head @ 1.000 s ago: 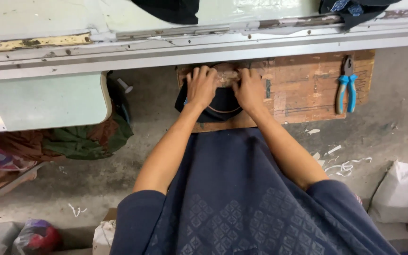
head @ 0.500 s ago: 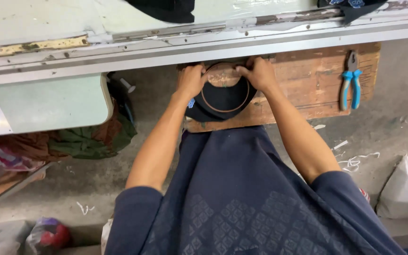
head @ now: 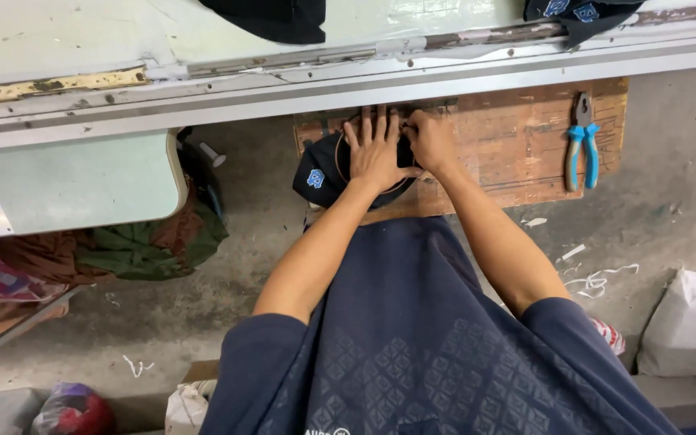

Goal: Securing fabric cap panels into embroidery hoops using a jig on a workbench.

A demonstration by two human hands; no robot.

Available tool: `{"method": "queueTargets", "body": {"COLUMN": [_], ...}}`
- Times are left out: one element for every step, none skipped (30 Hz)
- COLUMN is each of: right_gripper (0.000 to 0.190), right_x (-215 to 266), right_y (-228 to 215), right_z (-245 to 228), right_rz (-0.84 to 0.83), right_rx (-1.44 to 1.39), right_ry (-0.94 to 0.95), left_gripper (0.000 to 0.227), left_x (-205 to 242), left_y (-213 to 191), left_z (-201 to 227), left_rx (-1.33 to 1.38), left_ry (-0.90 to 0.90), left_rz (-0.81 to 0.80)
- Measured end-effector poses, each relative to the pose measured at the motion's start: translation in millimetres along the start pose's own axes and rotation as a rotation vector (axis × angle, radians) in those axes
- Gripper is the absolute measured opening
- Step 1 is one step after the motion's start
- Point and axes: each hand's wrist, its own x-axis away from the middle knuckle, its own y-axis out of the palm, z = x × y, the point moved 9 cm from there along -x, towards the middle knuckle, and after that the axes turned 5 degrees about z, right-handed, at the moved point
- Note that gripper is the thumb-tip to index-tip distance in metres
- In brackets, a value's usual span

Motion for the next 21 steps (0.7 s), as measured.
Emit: {"method": "queueTargets", "body": {"right_gripper": [0.005, 0.005, 0.004, 0.007, 0.007, 0.007, 0.008, 0.008, 0.007, 0.006, 0.006, 0.005, 0.005, 0.005, 0.020, 0.038, 0.038, 0.040, 0.043, 0.043, 0.070], "right_x": [0, 2, 7, 14, 14, 14, 15, 19, 25, 26, 24, 19, 16, 20, 23, 16, 19, 26, 34, 33, 29], "right_y": [-10, -4, -1, 0, -2, -9, -16, -18, -25, -28, -24, -21, -17, -26, -29, -34, -39, -42, -44, -48, -30], "right_z": [-11, -6, -10, -11, -14, -15, -15, -16, -15, -19, -19, -14, -8, -20, -30, -39, -60, -88, -116, -134, -149], "right_rz": [0.113, 0.117, 0.171, 0.225, 0.228, 0.282, 0.335, 0.329, 0.367, 0.407, 0.403, 0.387, 0.370, 0.363, 0.297, 0.242, 0.247, 0.261, 0.275, 0.270, 0.030], "right_rx": [-0.021, -0.026, 0.024, 0.077, 0.076, 0.064, 0.053, 0.053, -0.010, -0.082, -0.092, -0.121, -0.149, -0.150, -0.059, 0.035, 0.037, 0.102, 0.166, 0.170, 0.181], "right_ry": [-0.148, -0.146, -0.249, -0.348, -0.342, -0.341, -0.340, -0.342, -0.308, -0.278, -0.285, -0.243, -0.201, -0.201, -0.159, -0.130, -0.143, -0.219, -0.294, -0.292, -0.261], "left_gripper": [0.110, 0.110, 0.111, 0.112, 0.112, 0.116, 0.120, 0.120, 0.121, 0.122, 0.122, 0.122, 0.121, 0.121, 0.102, 0.083, 0.083, 0.056, 0.029, 0.029, 0.029], "left_x": [-3, -3, -2, -2, -8, -16, -23, -23, -21, -19, -20, -23, -25, -18, -10, -10, -19, -23, -16, -13, -16], "left_y": [0, 1, 1, 3, 11, 20, 30, 32, 34, 32, 33, 33, 33, 25, 17, 3, 20, 8, 0, 1, 15], "left_z": [1, 1, 0, 1, -1, -3, -6, -3, 0, -4, -7, -6, -6, -10, -10, -11, -38, -62, -85, -102, -131], "left_rx": [-0.081, -0.087, -0.092, -0.095, -0.099, -0.097, -0.096, -0.092, -0.084, -0.083, -0.085, -0.101, -0.116, -0.113, -0.026, 0.059, 0.060, 0.002, -0.058, -0.052, 0.020], "left_ry": [-0.037, -0.036, -0.048, -0.056, -0.052, -0.063, -0.075, -0.080, -0.072, -0.071, -0.083, -0.074, -0.066, -0.070, -0.040, -0.007, -0.011, 0.026, 0.063, 0.063, -0.068], "left_rz": [-0.080, -0.081, -0.082, -0.086, -0.089, -0.104, -0.119, -0.121, -0.112, -0.099, -0.096, -0.080, -0.063, -0.067, -0.068, -0.051, -0.037, 0.306, 0.649, 0.645, 0.481]}}
